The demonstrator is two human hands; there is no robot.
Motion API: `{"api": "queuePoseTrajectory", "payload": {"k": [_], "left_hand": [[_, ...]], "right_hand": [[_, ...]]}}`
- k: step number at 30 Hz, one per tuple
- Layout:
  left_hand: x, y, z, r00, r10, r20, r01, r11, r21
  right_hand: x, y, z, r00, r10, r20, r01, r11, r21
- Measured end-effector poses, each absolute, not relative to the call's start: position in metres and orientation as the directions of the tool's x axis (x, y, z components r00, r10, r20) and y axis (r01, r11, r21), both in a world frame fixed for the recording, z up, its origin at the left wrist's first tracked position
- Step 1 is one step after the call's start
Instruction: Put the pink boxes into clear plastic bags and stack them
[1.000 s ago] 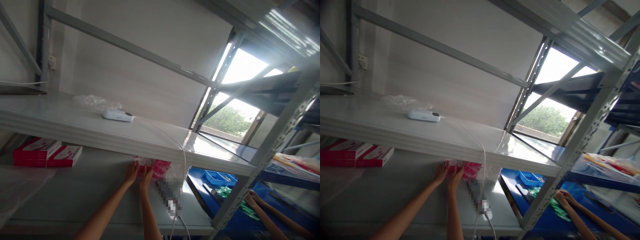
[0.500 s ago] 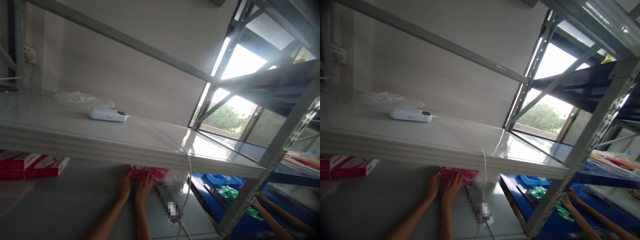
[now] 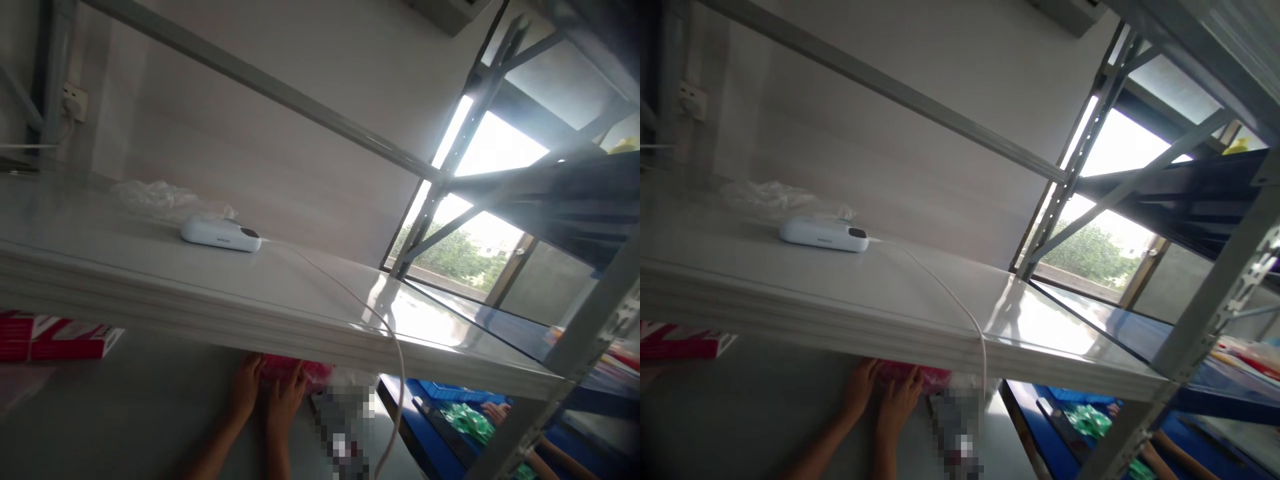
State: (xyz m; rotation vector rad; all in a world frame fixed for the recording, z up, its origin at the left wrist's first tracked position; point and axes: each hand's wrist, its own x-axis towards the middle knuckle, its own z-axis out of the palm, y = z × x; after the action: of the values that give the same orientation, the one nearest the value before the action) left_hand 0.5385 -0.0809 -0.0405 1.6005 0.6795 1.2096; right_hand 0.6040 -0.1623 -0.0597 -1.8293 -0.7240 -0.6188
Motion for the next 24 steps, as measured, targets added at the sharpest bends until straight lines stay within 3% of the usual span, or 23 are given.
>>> {"api": "queuePoseTrajectory", "payload": {"k": [6,9,12,15,20,24], "left_hand": [[0.518,-0.106,-0.028,0.215,0.830,0.515,-0.061,-0.515,0.855],[0.483,-0.130,-0.020,0.155,0.776,0.612,-0.004,-0.619,0.786],[0.419,-0.153,-0.017,0.197,0.698,0.689,0.130,-0.715,0.687],[0.323,-0.157,-0.021,0.243,0.630,0.738,0.361,-0.765,0.534],[0.145,-0.114,-0.038,0.280,0.645,0.711,0.763,-0.599,0.243],[0.053,-0.081,-0.043,0.370,0.649,0.664,0.833,-0.548,0.072]], "right_hand": [[0.580,-0.187,-0.027,0.617,0.156,0.771,0.763,-0.361,-0.537],[0.554,-0.204,-0.035,0.510,0.402,0.760,0.858,-0.299,-0.418],[0.525,-0.225,-0.063,0.324,0.694,0.643,0.943,-0.179,-0.282],[0.503,-0.246,-0.083,0.185,0.821,0.540,0.981,-0.125,-0.146],[0.484,-0.259,-0.075,0.206,0.839,0.504,0.978,-0.167,-0.123],[0.478,-0.258,-0.069,0.245,0.813,0.529,0.969,-0.190,-0.156]]}}
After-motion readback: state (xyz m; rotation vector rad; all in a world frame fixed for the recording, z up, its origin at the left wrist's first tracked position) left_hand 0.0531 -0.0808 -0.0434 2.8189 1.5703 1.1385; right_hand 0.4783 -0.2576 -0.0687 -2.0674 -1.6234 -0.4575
